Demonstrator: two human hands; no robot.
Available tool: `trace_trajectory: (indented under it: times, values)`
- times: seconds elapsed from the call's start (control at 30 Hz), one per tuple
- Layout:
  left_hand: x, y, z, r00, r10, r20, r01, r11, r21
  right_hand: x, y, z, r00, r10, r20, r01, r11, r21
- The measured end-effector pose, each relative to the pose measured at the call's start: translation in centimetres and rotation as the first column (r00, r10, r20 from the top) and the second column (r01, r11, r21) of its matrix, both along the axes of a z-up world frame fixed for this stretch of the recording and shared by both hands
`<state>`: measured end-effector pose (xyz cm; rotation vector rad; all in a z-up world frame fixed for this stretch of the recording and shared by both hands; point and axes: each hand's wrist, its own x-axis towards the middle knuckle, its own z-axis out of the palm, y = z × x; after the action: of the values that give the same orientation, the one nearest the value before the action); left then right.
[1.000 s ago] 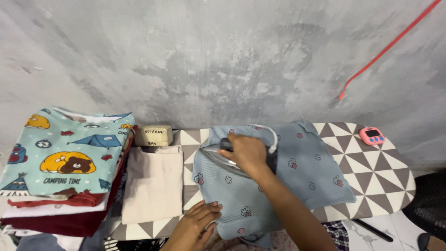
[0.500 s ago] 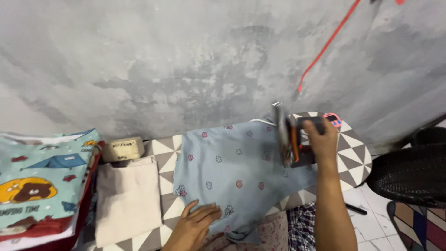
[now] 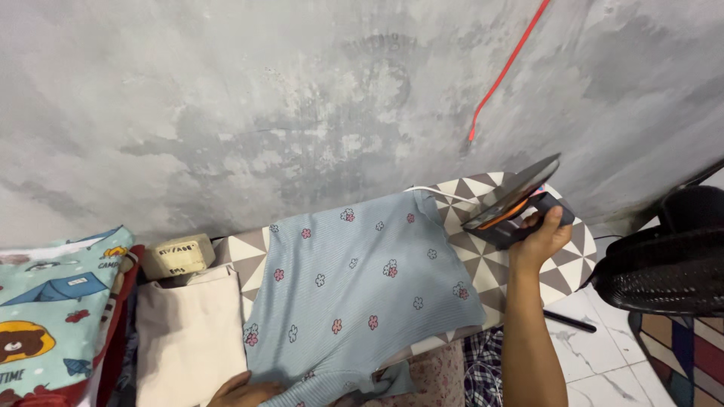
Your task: The person irons a light blue floral-patterned shirt on a small ironing board, smoothing out wrinkles and folding the garment. They then pick up a black and teal shirt and begin ironing it as well.
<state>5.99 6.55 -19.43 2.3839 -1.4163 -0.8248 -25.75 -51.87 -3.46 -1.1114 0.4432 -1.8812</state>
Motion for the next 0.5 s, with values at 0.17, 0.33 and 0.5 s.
trace_trajectory:
  times: [0.17, 0.33, 0.5]
  values:
    - [-2.9, -1.6, 4.0, 0.960, -0.065, 0.271, 0.169, 0.909, -0.382, -1.6, 0.4, -0.8, 0.999, 0.014, -0.038, -0.013, 1.000, 0.025]
    - [-3.2, -4.3, 9.7, 0.971, -0.113, 0.209, 0.159, 0.962, -0.220, -2.0, 2.9, 2.6, 0.943, -0.012, -0.332, 0.021, 0.999, 0.024]
    - [-3.7, -8.7, 15.4, 0.976, -0.033, 0.214, 0.101, 0.945, -0.313, 0.1, 11.7, 9.8, 0.388, -0.263, -0.883, -0.189, 0.915, -0.355]
